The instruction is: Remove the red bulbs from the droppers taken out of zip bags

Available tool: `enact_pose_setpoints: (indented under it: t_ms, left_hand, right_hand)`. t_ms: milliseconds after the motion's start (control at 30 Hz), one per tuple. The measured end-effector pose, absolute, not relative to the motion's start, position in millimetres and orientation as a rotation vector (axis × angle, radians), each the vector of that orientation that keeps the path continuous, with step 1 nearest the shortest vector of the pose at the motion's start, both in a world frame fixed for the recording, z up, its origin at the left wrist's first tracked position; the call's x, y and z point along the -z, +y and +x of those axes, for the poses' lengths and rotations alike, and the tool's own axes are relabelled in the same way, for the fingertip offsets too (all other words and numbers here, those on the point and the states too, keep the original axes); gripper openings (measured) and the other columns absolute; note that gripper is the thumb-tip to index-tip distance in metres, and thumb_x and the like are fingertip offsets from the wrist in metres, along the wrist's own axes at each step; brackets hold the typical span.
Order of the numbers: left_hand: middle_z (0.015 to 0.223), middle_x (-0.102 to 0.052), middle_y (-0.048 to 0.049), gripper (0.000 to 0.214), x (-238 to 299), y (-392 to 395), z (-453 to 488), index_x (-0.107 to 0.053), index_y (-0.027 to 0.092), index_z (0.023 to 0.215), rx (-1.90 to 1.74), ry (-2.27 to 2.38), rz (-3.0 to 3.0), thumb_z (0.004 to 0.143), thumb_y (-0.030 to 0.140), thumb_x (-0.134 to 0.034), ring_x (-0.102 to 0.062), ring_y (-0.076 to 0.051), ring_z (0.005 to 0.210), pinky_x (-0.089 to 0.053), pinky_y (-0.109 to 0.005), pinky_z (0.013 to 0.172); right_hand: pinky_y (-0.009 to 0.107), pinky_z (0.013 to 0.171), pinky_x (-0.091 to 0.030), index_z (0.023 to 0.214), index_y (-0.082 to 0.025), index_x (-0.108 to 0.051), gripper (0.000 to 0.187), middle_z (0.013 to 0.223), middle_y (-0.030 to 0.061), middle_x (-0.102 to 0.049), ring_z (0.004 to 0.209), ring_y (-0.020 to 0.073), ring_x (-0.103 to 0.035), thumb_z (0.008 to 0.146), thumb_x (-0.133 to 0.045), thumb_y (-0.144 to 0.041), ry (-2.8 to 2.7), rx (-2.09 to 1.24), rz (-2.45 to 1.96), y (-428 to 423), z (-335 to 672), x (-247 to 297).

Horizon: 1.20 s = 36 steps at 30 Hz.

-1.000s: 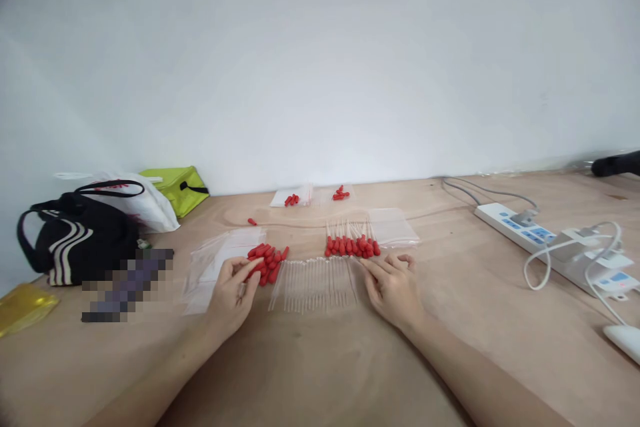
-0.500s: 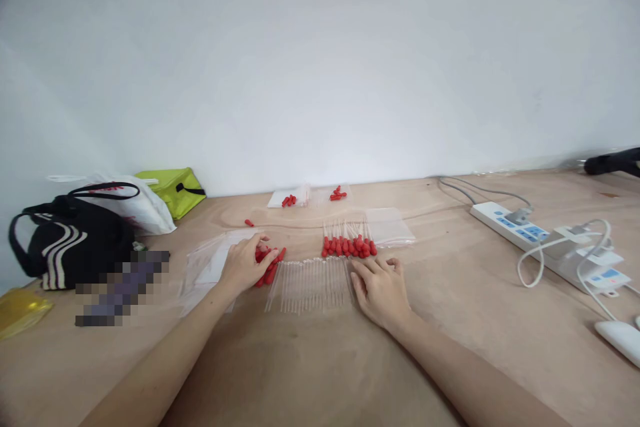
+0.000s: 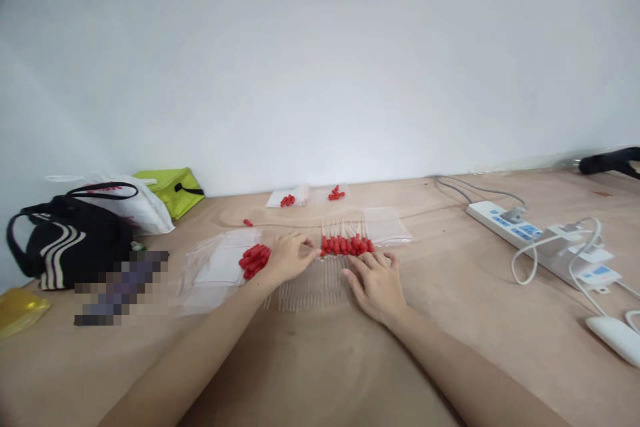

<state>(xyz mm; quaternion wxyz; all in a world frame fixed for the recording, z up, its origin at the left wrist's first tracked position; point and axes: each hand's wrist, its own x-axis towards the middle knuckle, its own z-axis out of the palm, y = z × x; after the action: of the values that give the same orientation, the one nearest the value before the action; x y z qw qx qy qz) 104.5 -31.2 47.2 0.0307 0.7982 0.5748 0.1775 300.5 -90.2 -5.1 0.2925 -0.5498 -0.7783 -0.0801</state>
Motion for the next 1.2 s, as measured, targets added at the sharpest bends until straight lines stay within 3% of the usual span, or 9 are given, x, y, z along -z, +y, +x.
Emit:
enact_pose_setpoints:
  t_ms: [267,433,533,733,933,1200]
  left_hand:
    - [0.072,-0.066,-0.0076,0.042,-38.3,1.2,133.7,-0.062,0.021,0.060,-0.443,2.003,2.122,0.071,0.057,-0.044,-0.059,-0.029,0.082,-0.037,-0.044,0.076]
    - [0.059,-0.063,-0.0070,0.028,-36.8,15.5,137.5,-0.060,0.018,0.055,-0.395,1.999,2.019,0.067,0.042,-0.053,-0.061,-0.025,0.067,-0.040,-0.034,0.062]
    - [0.057,-0.062,-0.0051,0.024,-43.7,16.7,131.9,-0.059,0.017,0.056,-0.446,1.953,2.021,0.071,0.034,-0.049,-0.060,-0.020,0.062,-0.039,-0.028,0.056]
    - [0.076,-0.063,-0.0009,0.013,-53.2,-28.1,91.4,-0.054,0.018,0.077,-0.667,1.758,2.170,0.078,0.028,-0.045,-0.057,-0.013,0.069,-0.041,-0.023,0.062]
    - [0.068,-0.060,-0.0004,0.013,-32.9,-84.0,54.1,-0.052,0.018,0.071,-1.009,1.407,2.567,0.077,0.030,-0.052,-0.054,-0.015,0.069,-0.041,-0.029,0.068]
    - [0.070,-0.064,-0.0002,0.013,-14.4,-88.0,64.2,-0.055,0.020,0.072,-1.231,1.219,2.671,0.078,0.030,-0.056,-0.055,-0.015,0.073,-0.039,-0.031,0.073]
  right_hand:
    - [0.038,0.083,-0.022,0.092,-0.025,-0.063,0.029,0.085,0.0033,-0.063,0.084,0.0178,-0.051,0.087,-0.037,-0.036,-1.986,0.220,-1.454,-85.5,303.1,4.9]
    - [0.038,0.082,-0.022,0.090,-0.025,-0.064,0.027,0.083,0.0027,-0.064,0.084,0.0175,-0.051,0.087,-0.038,-0.033,-1.960,0.240,-1.442,-85.3,302.5,4.6]
    - [0.038,0.082,-0.022,0.089,-0.025,-0.064,0.027,0.082,0.0026,-0.064,0.084,0.0173,-0.052,0.087,-0.039,-0.033,-1.957,0.241,-1.435,-85.2,303.9,4.2]
    - [0.037,0.083,-0.025,0.097,-0.023,-0.061,0.027,0.089,0.0039,-0.062,0.087,0.0176,-0.053,0.086,-0.039,-0.035,-1.927,0.202,-1.395,-83.2,305.3,7.6]
    - [0.037,0.086,-0.026,0.117,-0.018,-0.049,0.037,0.102,0.0087,-0.059,0.098,0.0186,-0.050,0.088,-0.035,-0.036,-1.941,0.232,-1.273,-86.5,300.0,5.0]
    - [0.045,0.094,-0.017,0.103,-0.029,-0.059,0.027,0.100,0.0026,-0.061,0.094,0.0182,-0.051,0.082,-0.048,-0.041,-2.150,0.340,-1.073,-99.5,283.7,-6.2]
